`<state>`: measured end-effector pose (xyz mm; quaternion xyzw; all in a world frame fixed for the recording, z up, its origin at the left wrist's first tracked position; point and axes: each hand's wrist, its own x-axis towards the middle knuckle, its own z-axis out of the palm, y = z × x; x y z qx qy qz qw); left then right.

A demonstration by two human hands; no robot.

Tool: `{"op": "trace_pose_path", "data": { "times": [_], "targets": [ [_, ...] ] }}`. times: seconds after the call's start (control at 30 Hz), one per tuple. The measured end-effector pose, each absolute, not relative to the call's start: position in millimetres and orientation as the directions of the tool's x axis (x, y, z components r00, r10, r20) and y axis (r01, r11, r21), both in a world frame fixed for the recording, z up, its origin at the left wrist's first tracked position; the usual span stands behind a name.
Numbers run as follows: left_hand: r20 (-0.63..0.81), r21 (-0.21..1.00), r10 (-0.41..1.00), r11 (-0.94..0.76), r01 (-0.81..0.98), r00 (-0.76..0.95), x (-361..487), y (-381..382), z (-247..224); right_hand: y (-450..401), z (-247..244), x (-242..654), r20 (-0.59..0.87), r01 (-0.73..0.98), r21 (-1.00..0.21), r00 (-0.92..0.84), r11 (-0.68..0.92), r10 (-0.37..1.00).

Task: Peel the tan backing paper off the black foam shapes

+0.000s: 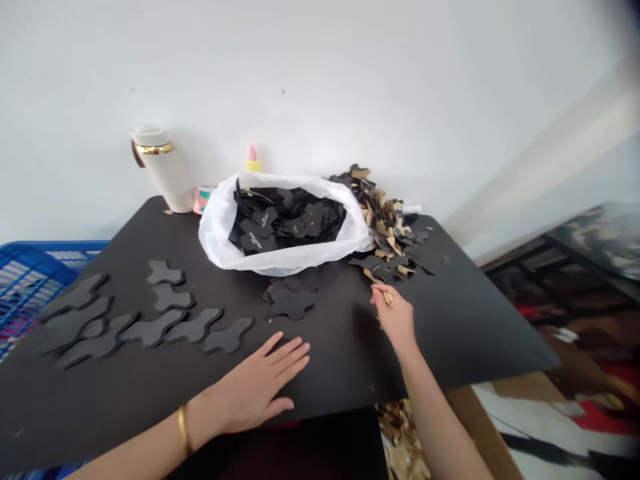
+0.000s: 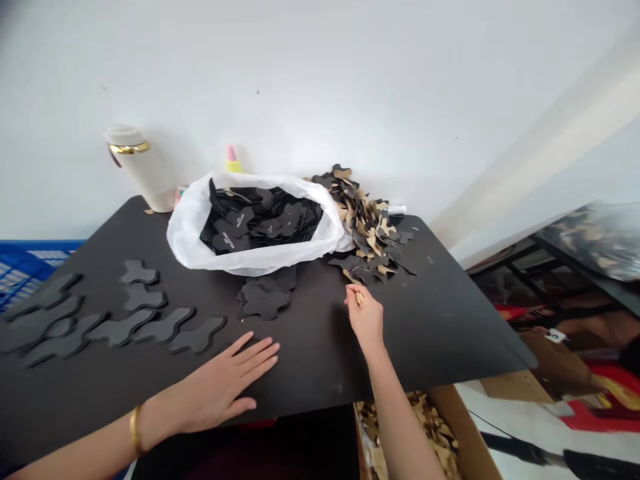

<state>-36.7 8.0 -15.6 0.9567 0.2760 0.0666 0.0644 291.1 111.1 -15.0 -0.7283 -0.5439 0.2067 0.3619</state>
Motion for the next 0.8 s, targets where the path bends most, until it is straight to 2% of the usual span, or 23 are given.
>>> {"op": "trace_pose_path", "data": {
  "times": [0.1,0.17,0.23,0.37,0.47,0.57,0.67,0.8],
  "targets": [
    [0.124,0.113,0.579,-0.815,0.568,0.806,-60,6,-15,132,-21,321,0.21,0.78,-0.593,0.39,-0.2,0.896],
    [0.136,0.092,0.614,-0.789,0.607,0.778,-70,5,-15,142,-23,331,0.226,0.822,-0.529,0.377,-0.212,0.898],
    [0.139,0.069,0.62,-0.784,0.617,0.772,-75,6,-16,149,-24,331,0.194,0.802,-0.565,0.357,-0.193,0.914],
    [0.168,-0.006,0.598,-0.795,0.607,0.784,-74,7,-13,148,-21,315,0.073,0.666,-0.722,0.346,-0.19,0.935],
    [0.222,-0.04,0.616,-0.769,0.638,0.756,-66,6,-5,132,-18,300,-0.059,0.489,-0.841,0.343,-0.231,0.938],
    [0.323,0.015,0.685,-0.694,0.72,0.654,-48,7,3,108,-16,289,-0.204,0.134,-0.959,0.291,-0.251,0.935],
    [0.452,0.136,0.723,-0.635,0.76,0.523,-21,14,6,89,-14,282,-0.375,-0.257,-0.913,0.213,-0.318,0.902],
    [0.511,0.223,0.722,-0.636,0.739,0.467,16,25,6,72,-12,272,-0.471,-0.408,-0.833,0.167,-0.374,0.866]
  ]
}}
